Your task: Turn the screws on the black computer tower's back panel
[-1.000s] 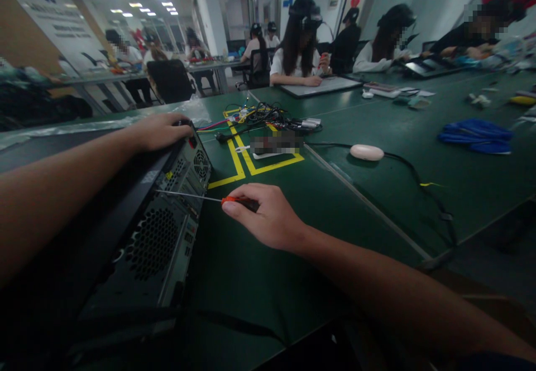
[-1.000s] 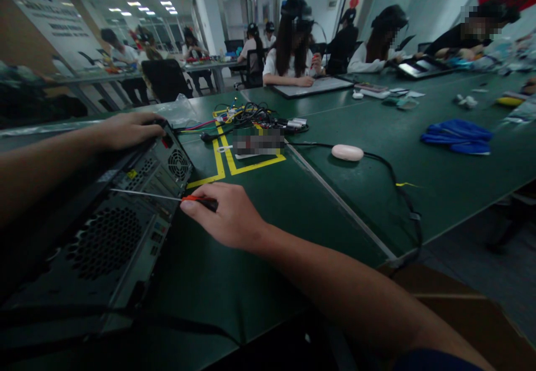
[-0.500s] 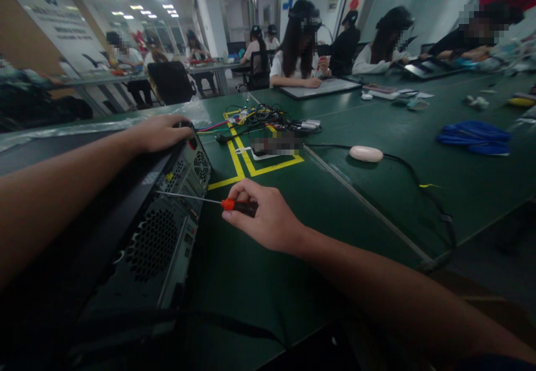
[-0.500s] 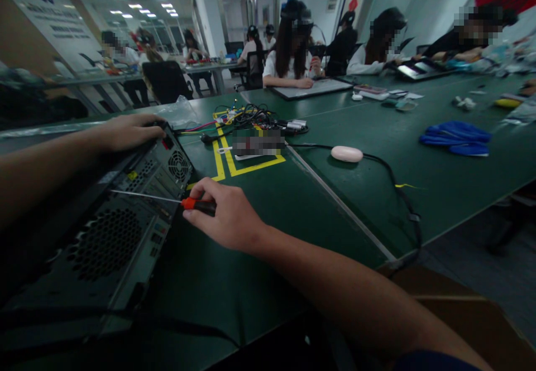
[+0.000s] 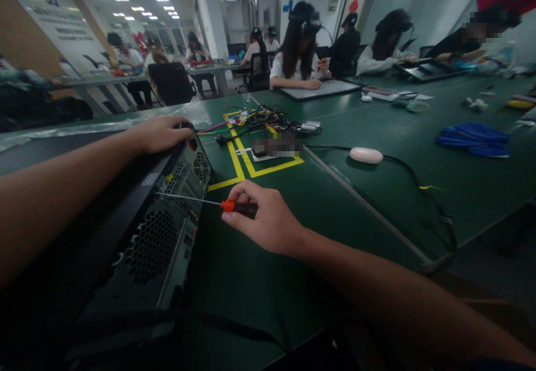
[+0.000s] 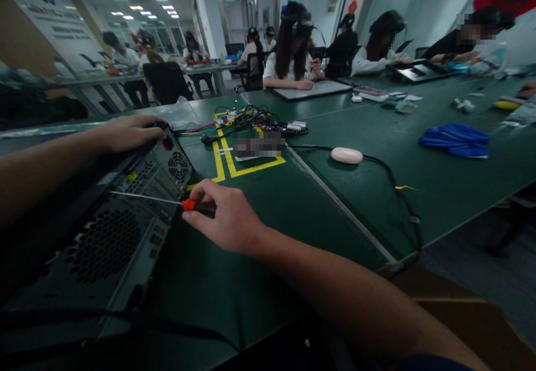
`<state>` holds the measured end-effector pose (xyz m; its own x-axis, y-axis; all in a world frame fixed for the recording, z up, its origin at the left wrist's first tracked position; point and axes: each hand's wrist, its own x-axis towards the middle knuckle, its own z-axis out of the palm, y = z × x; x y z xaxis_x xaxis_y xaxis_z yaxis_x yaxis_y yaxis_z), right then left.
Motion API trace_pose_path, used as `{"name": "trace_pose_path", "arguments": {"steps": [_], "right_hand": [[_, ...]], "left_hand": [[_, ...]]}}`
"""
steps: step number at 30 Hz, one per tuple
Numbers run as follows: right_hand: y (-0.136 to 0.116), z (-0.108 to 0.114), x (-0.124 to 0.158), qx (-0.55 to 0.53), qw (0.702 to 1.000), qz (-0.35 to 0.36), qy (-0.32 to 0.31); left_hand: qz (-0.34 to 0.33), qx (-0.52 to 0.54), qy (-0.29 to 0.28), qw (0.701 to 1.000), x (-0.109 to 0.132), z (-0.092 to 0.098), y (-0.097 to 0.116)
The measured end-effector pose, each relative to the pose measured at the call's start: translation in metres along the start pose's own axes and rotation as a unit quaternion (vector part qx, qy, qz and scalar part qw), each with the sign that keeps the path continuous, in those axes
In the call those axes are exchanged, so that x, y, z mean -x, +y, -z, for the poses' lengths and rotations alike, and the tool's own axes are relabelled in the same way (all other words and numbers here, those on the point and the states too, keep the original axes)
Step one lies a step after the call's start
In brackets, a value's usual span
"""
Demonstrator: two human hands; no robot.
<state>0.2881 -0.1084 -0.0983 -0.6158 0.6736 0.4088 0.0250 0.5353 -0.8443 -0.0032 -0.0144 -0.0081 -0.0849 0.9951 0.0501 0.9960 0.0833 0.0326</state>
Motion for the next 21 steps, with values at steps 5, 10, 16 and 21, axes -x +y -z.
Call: {"name": "trace_pose_path", "arguments": {"steps": [5,10,16,21], "right_hand": [[0.0013,-0.0004,0.0000,-0.004,1.000,0.004,0.003],[0.0018,-0.0006,0.0006,-0.005,1.000,-0.001,-0.002],[0.0012,-0.0006,0.0008,-0.005,1.000,-0.007,-0.002],[0.0007,-0.0006,0.0007,0.007,1.000,-0.015,-0.003]], "left_hand": [[-0.018,0.000,0.005,1.000,-0.0025,-0.0022,-0.0039],[-0.013,-0.005,0.006,1.000,-0.0034,-0.0027,-0.0051],[-0.009,-0.006,0.006,1.000,-0.0004,-0.0009,-0.0015],[-0.011,-0.006,-0.002,1.000,-0.0005,-0.0003,-0.0015]]}}
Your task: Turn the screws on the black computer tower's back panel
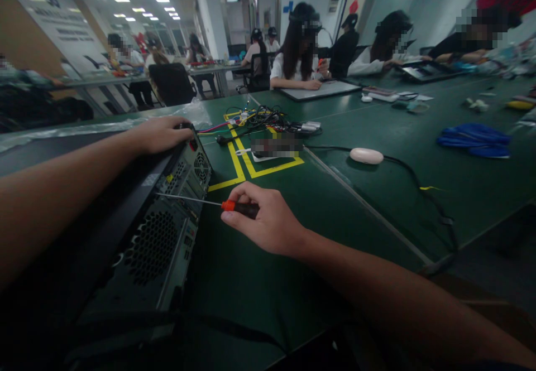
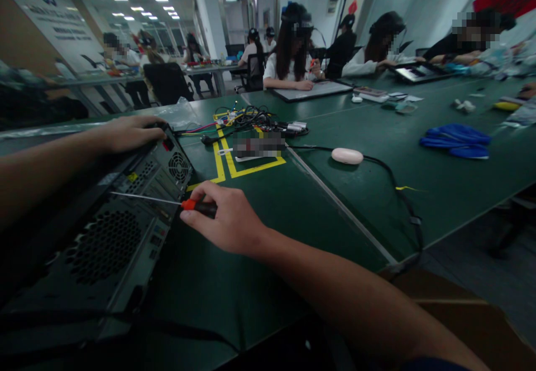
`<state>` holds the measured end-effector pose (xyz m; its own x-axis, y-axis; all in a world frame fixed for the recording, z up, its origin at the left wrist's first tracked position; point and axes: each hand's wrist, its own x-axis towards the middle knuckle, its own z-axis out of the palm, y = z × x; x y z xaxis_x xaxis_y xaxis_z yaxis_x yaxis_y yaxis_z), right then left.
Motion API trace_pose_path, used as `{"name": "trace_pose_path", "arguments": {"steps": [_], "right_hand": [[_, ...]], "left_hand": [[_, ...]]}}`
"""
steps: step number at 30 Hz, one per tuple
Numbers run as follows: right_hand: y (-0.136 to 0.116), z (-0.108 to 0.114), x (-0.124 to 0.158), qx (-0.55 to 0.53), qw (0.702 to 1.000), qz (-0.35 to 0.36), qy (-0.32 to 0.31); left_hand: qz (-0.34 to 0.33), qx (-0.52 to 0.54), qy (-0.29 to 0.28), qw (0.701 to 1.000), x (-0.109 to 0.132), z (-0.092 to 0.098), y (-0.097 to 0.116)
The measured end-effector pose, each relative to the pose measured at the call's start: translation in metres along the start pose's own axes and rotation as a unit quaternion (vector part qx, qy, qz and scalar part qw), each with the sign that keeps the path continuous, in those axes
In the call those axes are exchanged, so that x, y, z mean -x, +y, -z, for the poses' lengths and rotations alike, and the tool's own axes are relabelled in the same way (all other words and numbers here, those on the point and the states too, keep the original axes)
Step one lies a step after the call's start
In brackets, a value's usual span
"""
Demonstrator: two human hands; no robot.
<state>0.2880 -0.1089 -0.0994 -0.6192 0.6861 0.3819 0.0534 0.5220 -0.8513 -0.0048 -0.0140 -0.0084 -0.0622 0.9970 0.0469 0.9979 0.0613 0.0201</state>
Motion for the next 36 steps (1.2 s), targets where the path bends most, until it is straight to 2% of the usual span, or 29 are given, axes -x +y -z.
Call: {"name": "trace_pose_path", "arguments": {"steps": [16,24,36], "right_hand": [[-0.0004,-0.0004,0.0002,0.021,1.000,-0.008,0.009],[0.0015,0.0009,-0.0007,0.020,1.000,0.011,-0.007],[0.0037,-0.0002,-0.0004,0.026,0.999,0.024,0.003]], "left_hand": [[-0.007,-0.003,0.006,1.000,0.0001,-0.0005,0.0004],[0.004,0.004,0.003,1.000,0.0005,-0.0004,0.0010],[-0.010,-0.002,0.005,1.000,-0.0031,-0.0029,-0.0040]]}}
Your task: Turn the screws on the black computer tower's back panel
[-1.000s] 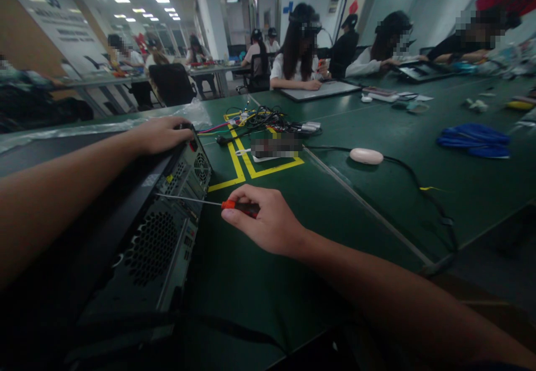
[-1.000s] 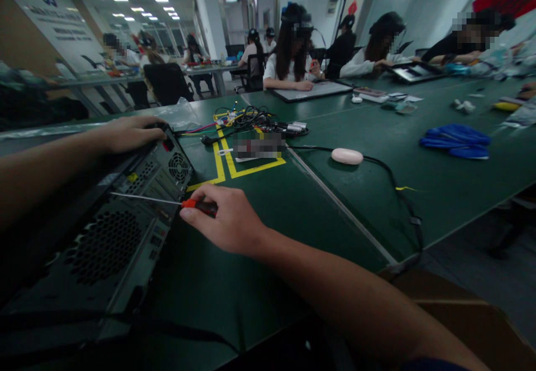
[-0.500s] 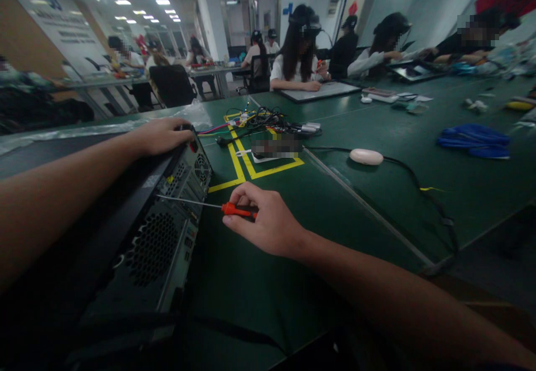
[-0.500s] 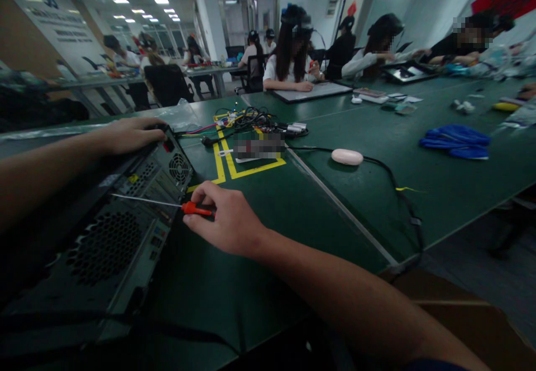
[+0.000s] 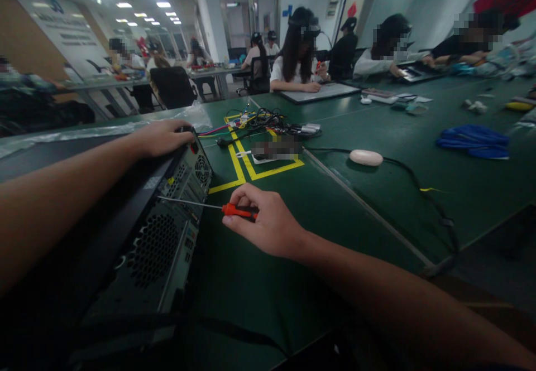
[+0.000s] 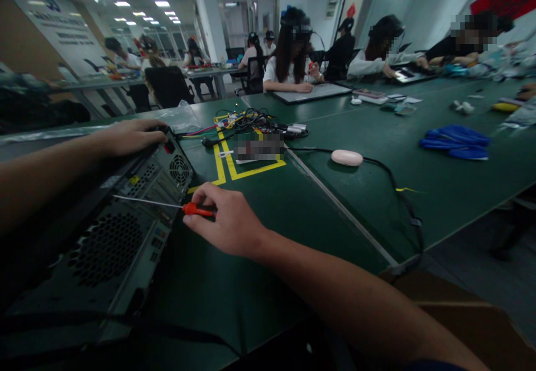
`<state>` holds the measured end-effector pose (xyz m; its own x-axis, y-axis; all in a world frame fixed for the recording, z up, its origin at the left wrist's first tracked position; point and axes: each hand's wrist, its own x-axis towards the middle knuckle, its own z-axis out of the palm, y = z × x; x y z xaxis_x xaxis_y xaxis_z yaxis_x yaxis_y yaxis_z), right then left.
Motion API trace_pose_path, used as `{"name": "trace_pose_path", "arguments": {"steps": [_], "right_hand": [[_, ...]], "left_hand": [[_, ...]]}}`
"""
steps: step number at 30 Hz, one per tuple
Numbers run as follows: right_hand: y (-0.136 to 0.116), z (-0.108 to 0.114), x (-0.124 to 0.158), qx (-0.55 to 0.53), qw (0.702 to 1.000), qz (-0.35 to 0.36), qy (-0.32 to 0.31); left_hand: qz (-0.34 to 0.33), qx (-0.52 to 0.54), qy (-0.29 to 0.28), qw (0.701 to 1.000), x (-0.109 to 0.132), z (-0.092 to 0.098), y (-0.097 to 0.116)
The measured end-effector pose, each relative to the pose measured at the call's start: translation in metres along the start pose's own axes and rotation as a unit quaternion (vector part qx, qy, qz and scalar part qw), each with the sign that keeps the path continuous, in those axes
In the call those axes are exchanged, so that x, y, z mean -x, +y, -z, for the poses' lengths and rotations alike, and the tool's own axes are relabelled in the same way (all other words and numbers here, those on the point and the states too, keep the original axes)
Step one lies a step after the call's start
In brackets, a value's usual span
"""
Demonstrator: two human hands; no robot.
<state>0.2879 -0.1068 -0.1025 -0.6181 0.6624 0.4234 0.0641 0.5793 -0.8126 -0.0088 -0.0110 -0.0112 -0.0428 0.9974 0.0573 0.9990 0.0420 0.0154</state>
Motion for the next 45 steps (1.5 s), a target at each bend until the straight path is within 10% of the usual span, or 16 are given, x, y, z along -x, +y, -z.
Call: {"name": "trace_pose_path", "arguments": {"steps": [45], "right_hand": [[-0.0058,0.0008,-0.0011,-0.013,0.999,-0.030,-0.007]], "left_hand": [[0.003,0.014,0.006,1.000,-0.0004,0.0004,-0.0003]]}}
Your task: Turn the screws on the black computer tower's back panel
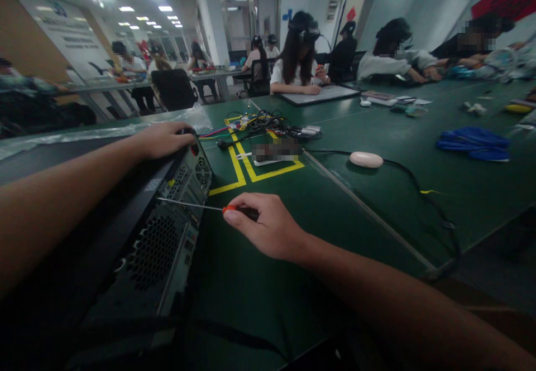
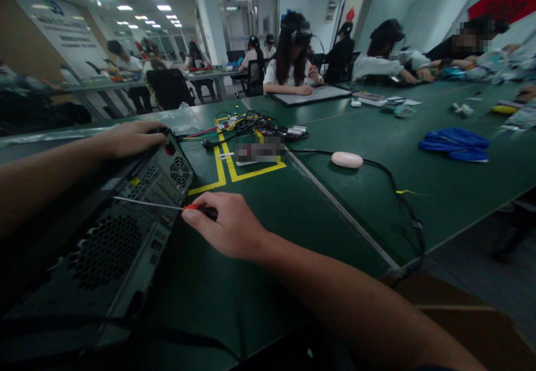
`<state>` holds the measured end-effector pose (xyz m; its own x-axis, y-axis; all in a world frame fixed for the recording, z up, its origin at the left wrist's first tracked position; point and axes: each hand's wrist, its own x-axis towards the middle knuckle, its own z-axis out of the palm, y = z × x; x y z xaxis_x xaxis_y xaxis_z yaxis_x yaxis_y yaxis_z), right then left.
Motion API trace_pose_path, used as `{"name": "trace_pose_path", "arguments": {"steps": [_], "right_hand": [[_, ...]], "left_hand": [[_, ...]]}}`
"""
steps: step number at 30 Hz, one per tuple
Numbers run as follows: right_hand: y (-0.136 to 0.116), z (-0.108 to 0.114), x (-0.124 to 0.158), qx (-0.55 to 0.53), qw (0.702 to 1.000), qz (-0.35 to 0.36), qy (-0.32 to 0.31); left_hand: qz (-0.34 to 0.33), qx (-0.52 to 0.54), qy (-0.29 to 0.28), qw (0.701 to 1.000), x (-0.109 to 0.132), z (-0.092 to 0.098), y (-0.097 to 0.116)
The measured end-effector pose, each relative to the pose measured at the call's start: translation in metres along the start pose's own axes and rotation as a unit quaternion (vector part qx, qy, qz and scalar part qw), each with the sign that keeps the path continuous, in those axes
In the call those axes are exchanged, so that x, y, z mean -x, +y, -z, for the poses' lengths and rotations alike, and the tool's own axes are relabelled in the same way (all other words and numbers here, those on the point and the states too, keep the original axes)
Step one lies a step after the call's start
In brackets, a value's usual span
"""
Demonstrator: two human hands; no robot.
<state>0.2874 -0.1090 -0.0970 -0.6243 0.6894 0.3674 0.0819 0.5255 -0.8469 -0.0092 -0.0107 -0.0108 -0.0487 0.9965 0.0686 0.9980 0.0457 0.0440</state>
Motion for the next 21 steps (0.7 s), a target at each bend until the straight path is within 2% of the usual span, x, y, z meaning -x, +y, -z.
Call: {"name": "trace_pose_path", "arguments": {"steps": [21], "right_hand": [[0.0012,0.0017,0.0003,0.003,1.000,0.010,-0.005]], "left_hand": [[-0.018,-0.003,-0.001,1.000,-0.0012,-0.0004,-0.0026]]}}
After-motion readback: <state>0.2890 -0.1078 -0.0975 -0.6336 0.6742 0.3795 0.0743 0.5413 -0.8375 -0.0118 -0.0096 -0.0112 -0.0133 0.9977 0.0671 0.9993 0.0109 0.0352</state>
